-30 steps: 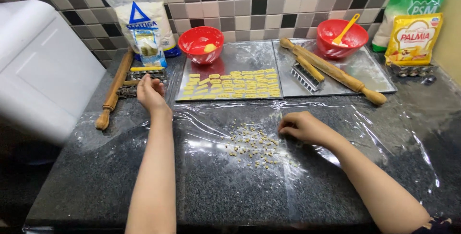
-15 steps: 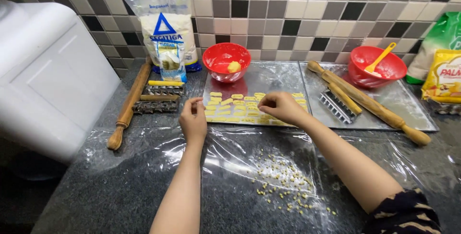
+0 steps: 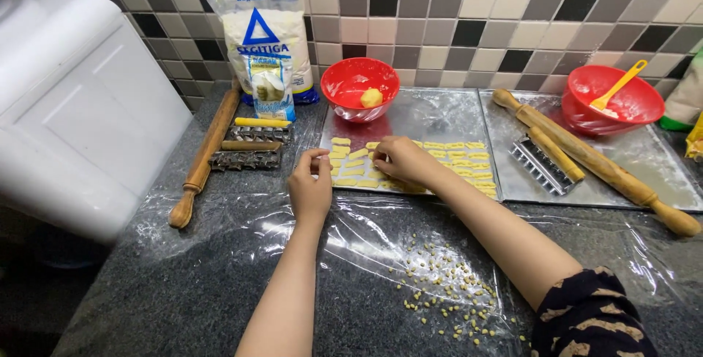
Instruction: Decorating small dough pieces with seeds and arranging them on a tray
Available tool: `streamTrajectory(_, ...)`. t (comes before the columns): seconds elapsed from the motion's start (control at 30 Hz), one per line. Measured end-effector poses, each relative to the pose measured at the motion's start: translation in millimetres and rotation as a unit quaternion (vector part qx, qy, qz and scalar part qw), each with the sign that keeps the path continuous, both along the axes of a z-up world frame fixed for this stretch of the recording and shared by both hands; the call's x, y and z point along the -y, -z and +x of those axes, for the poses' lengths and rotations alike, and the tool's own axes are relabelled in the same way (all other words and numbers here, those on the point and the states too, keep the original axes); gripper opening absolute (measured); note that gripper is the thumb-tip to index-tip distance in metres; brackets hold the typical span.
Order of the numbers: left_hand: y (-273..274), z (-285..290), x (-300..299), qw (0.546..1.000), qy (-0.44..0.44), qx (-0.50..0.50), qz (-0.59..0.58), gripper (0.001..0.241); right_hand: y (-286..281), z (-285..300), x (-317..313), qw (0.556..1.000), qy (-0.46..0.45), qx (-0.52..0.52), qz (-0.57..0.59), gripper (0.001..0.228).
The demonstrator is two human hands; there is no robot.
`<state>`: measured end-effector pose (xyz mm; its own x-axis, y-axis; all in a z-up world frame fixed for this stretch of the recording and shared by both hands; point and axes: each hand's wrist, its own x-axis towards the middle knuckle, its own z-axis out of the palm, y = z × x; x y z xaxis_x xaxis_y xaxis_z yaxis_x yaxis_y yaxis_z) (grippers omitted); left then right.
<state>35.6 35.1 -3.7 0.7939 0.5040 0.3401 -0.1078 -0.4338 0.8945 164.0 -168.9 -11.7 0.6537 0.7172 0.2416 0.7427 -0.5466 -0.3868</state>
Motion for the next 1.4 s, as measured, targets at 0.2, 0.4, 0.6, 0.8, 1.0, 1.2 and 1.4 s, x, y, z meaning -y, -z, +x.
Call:
streamTrajectory(0.2,4,1,0,1.0,0.011,0.009,0.004,0.013,-2,-4,0,1.0,-0.014,0.005,-0.005,0.012)
streamTrajectory(0.4,2,1,0,1.0,0.015,0.016,0.003,0.012,-14,-3,10,0.998,0.034,-0.05,0.01,0.014)
streamTrajectory(0.6,-1,-1,1,1.0,0.017,0.002,-0.005,0.012,-2,3,10,0.996,0.061,-0.069,0.022,0.013)
streamTrajectory(0.8,4,3,-1,1.0,0.019,-0.002,-0.014,0.012,-11,-10,4,0.998,0.043,-0.034,0.017,0.012)
streamTrajectory(1.0,2,1,0,1.0,0.022,-0.002,-0.014,0.012,-9,-9,4,0.997,0.056,-0.041,0.025,0.012)
streamTrajectory(1.2,4,2,-1,1.0,0.025,-0.001,-0.014,0.012,-10,-7,9,0.998,0.059,-0.015,0.028,0.018)
streamTrajectory(1.4,8,6,-3,1.0,0.027,-0.006,-0.014,0.012,-10,-14,6,0.999,0.04,0.01,-0.009,0.023)
